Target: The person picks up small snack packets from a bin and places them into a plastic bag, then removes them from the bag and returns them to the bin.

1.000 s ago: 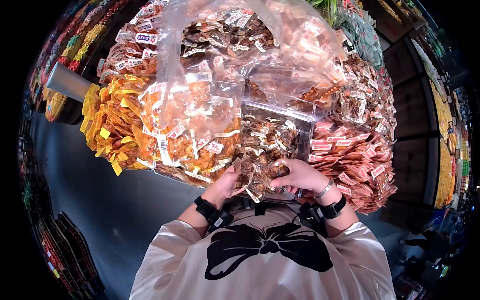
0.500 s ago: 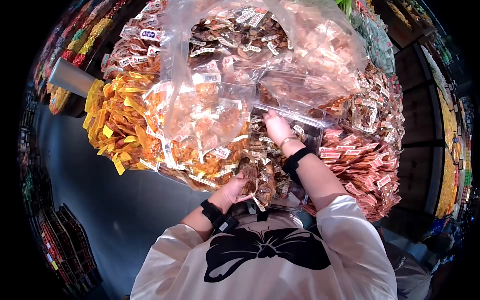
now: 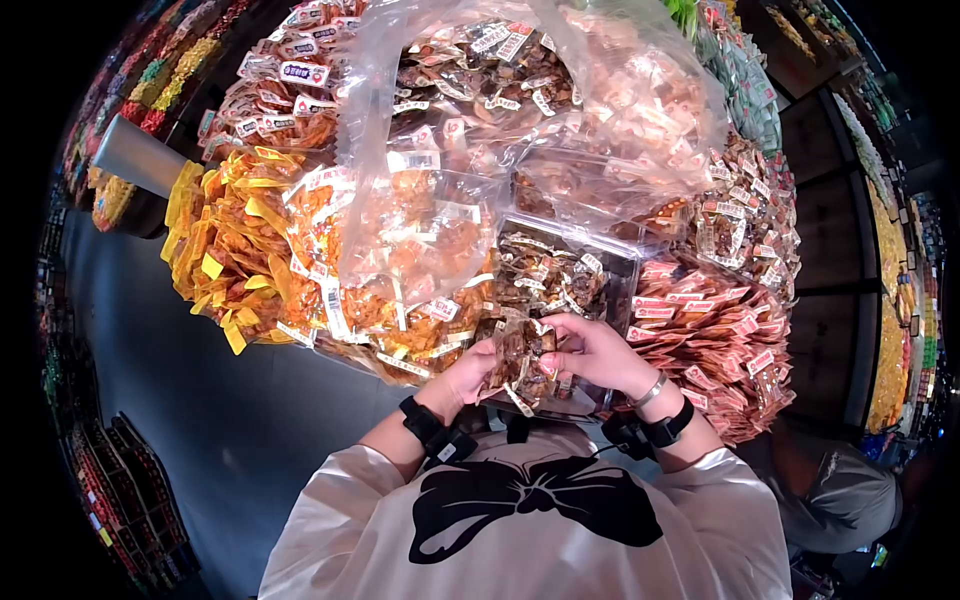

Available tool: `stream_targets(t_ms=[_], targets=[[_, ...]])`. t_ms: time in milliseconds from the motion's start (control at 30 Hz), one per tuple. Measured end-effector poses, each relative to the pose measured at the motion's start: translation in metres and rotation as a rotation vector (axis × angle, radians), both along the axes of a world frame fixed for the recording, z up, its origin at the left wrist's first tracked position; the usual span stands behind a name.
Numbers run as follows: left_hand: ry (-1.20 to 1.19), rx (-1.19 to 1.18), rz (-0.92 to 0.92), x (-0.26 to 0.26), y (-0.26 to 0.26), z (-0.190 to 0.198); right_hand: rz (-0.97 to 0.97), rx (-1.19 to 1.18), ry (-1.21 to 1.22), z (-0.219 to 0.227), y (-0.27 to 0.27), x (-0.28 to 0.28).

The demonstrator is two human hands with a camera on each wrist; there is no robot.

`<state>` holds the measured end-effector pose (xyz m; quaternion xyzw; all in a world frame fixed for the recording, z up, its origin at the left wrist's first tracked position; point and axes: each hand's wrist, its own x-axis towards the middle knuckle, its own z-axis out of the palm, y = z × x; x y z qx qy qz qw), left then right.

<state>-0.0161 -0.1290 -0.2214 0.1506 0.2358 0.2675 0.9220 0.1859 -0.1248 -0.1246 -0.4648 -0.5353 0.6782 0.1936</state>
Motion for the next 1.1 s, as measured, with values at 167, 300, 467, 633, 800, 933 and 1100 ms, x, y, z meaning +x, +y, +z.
stream_targets(t_ms=[167,300,467,633,800,933,1100], targets=[[0.009,-0.012,0.001,-0.002,0.000,0.007,-0.274,-0.244,0.081,-0.009,0.017,0.020],[-0.144,-0.029,-0.013,-0.005,0.000,0.002,-0.524,0.598,-0.303,-0.019,0.057,0.023],[-0.031,-0.063,-0.012,-0.016,-0.016,-0.041,-0.248,0.995,-0.714,-0.073,0.097,-0.003],[0.002,0.042,-0.031,-0.025,-0.022,-0.039,-0.107,0.925,-0.881,-0.110,0.121,-0.006],[-0.025,0.048,-0.001,-0.032,-0.021,-0.008,-0.013,1.079,-0.857,-0.121,0.123,-0.006],[0.063,0.080,-0.008,-0.037,-0.027,0.003,0.040,1.056,-0.926,-0.126,0.123,-0.011],[0.081,0.125,0.025,-0.032,-0.031,0.009,0.018,1.028,-1.138,-0.079,0.107,-0.019]])
